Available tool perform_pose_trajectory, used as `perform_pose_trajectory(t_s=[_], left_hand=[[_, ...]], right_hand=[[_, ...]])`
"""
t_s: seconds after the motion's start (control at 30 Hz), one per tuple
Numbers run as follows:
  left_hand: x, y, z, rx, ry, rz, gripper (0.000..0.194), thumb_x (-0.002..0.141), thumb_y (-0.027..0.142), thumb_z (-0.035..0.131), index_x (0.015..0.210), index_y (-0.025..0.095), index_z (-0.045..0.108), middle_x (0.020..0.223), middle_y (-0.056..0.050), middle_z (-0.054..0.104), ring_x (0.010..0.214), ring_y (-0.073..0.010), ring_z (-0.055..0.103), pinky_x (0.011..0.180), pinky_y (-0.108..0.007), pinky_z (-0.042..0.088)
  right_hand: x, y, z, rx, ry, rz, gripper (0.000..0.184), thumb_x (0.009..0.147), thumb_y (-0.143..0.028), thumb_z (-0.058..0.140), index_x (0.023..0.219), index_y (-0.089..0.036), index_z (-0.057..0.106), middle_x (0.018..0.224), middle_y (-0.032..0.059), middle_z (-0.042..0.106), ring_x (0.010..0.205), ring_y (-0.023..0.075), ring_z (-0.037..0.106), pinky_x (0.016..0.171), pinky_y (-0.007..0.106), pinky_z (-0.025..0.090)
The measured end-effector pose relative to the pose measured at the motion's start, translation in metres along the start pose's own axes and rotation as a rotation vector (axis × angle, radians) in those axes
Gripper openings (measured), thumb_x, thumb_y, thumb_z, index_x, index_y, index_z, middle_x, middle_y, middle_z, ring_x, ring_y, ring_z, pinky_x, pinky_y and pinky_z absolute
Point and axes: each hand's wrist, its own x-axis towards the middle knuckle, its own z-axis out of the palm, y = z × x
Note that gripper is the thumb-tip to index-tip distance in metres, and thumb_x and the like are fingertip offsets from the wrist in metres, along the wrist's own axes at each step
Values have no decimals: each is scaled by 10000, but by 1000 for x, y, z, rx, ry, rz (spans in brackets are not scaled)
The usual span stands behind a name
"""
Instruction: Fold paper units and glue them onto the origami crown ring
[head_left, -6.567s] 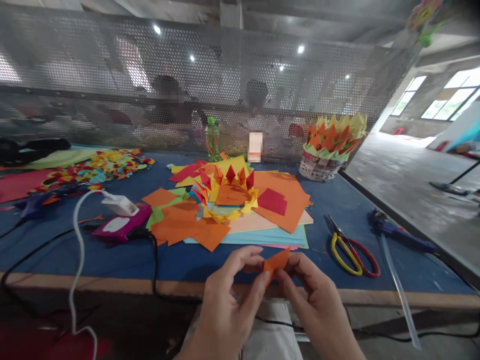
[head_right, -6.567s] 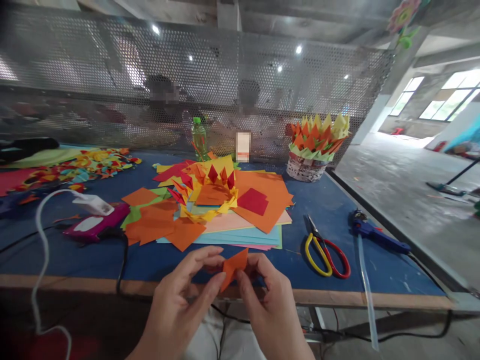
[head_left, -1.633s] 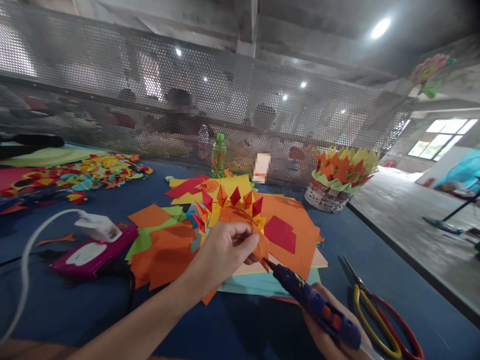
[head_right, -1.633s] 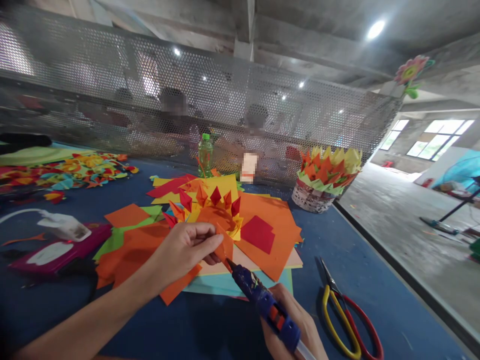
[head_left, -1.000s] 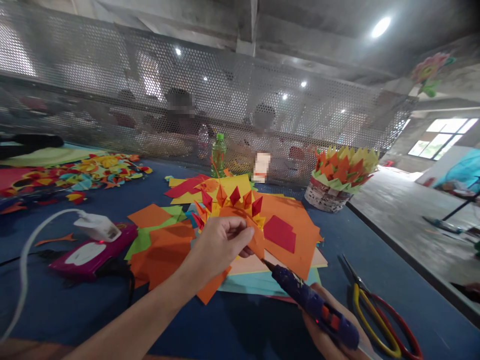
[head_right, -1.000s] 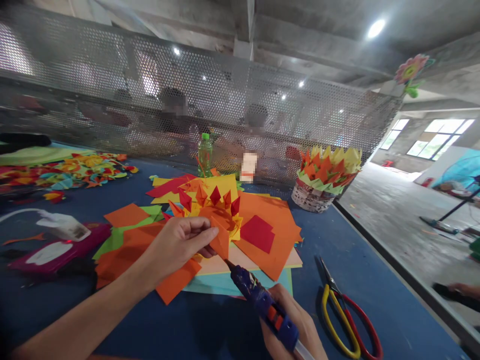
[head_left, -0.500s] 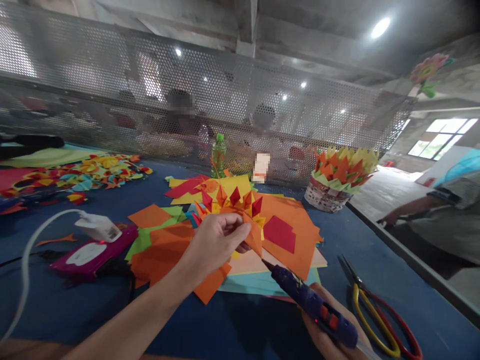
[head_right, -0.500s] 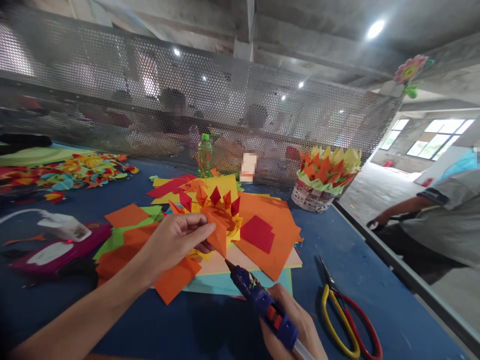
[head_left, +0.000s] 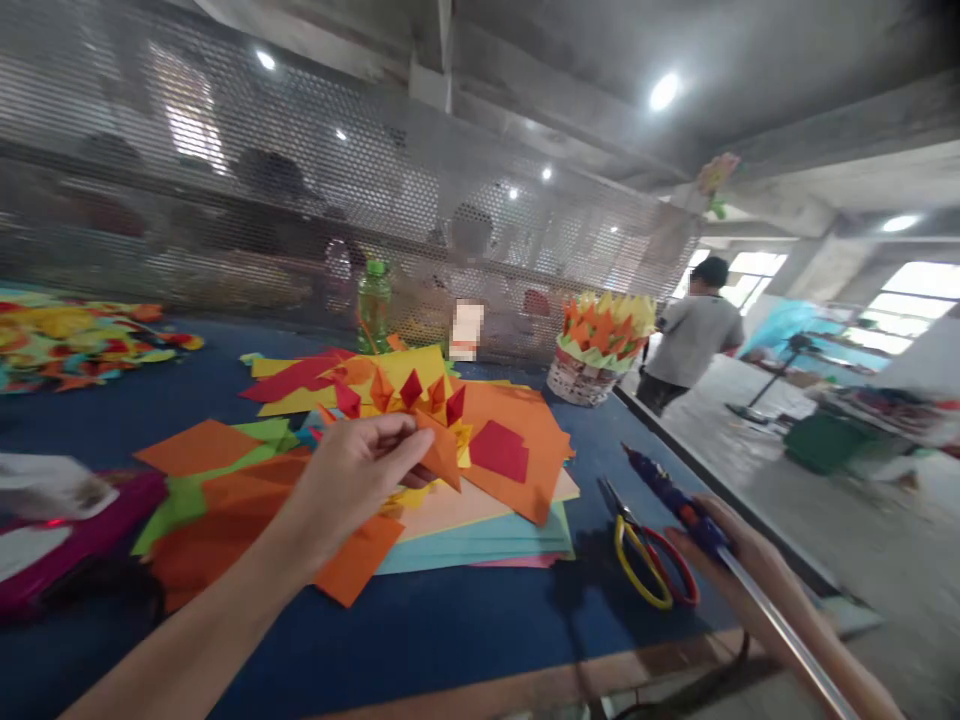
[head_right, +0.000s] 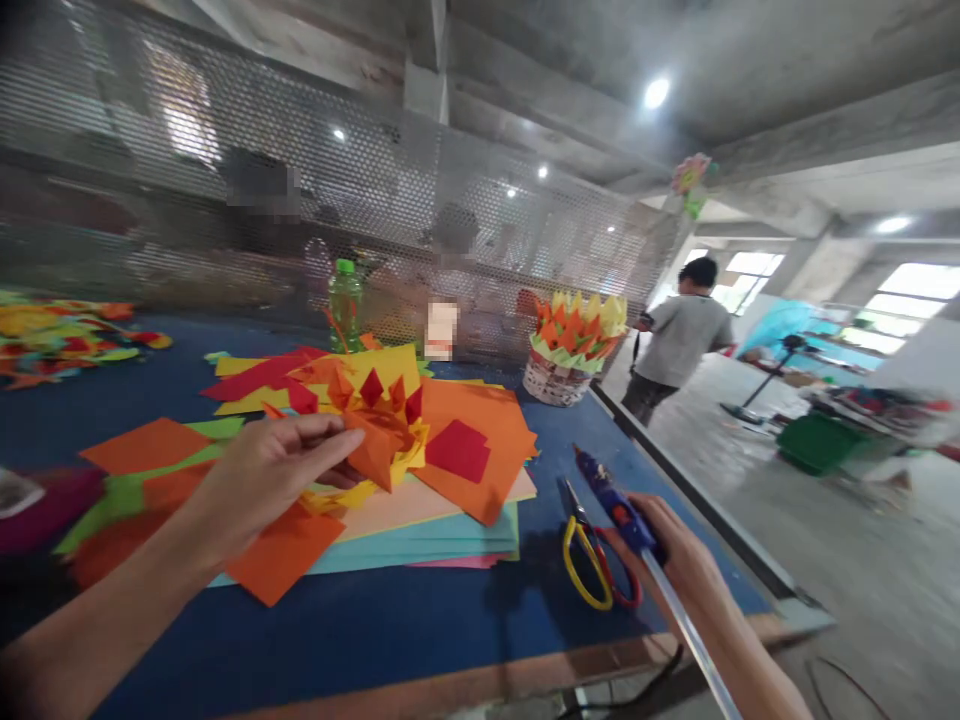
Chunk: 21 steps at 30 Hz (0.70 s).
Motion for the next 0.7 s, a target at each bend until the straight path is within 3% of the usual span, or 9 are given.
perform_pose_trajectory(t_s=[0.13,0.27,0.43,0.57,0.7], left_hand=[[1,-3,-3,26,-3,-22,302,734,519,771,782,221,751,801,-14,789,725,-173,750,716,-239,622],[0,-3,-1,5,25,-51,349,722,566,769,818,231,756,776,-14,772,737,-182,749,721,-249,623],[1,-6,-1,-14,33,-43,321,716,549,790,771,234,761,767,-8,770,701,-160,742,694,-213,615],[3,-9,-4,-33,25,-4,278,747,516,797,768,240,772,772,1,775,671,-138,734,666,-186,606],[1,-7,-5,-48,3,46,260,792,470,781,774,210,768,763,-10,773,669,-129,731,658,-175,601]], right_hand=[[11,85,-38,-117,1,69,391,960,-507,611,1212,-208,630,1140,69,687,957,201,684,845,351,562],[20,135,-41,-146,-106,62,318,991,-423,618,1215,-198,633,1213,68,664,1011,183,667,889,400,577],[30,162,-19,-116,-243,18,341,980,-412,638,1239,-192,627,1256,77,652,1071,205,660,932,435,567],[39,171,-16,-50,-306,-16,376,975,-436,638,1261,-192,622,1272,83,654,1105,216,658,968,464,553],[41,175,-27,16,-315,-28,579,781,-514,780,1273,-227,683,1238,143,708,1124,294,691,994,465,539]])
